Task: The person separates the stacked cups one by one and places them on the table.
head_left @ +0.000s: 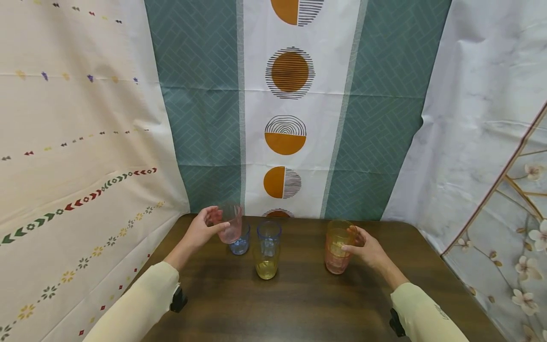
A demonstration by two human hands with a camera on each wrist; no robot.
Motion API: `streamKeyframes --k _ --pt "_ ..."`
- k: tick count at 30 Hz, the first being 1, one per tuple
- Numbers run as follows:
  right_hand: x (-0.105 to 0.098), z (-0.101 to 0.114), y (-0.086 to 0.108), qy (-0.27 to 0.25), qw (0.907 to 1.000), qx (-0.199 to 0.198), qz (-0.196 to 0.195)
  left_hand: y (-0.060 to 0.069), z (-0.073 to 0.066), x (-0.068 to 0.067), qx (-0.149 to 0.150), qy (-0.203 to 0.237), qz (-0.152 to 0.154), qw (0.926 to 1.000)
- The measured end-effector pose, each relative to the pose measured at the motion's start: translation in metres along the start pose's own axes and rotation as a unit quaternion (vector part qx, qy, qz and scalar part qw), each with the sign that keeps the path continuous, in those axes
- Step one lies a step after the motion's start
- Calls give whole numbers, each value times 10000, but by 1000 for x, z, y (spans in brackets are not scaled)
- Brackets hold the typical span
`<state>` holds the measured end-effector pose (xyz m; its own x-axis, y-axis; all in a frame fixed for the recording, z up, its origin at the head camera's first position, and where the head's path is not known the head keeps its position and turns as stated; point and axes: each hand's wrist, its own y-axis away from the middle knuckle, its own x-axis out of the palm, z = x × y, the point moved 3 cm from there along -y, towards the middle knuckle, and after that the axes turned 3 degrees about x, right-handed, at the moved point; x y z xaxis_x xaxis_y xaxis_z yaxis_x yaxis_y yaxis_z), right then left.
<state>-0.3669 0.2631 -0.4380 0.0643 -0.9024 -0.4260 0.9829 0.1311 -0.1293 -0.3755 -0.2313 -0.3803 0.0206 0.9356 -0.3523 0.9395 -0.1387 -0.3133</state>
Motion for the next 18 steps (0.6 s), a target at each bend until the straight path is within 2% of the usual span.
streamKeyframes --k 9,18 --pt "0 -1 1 -24 10000 11 17 16 16 3 -58 79 125 9999" --pt "0 1 1 -31 10000 -5 -30 25 35 13 -135 51 112 9998"
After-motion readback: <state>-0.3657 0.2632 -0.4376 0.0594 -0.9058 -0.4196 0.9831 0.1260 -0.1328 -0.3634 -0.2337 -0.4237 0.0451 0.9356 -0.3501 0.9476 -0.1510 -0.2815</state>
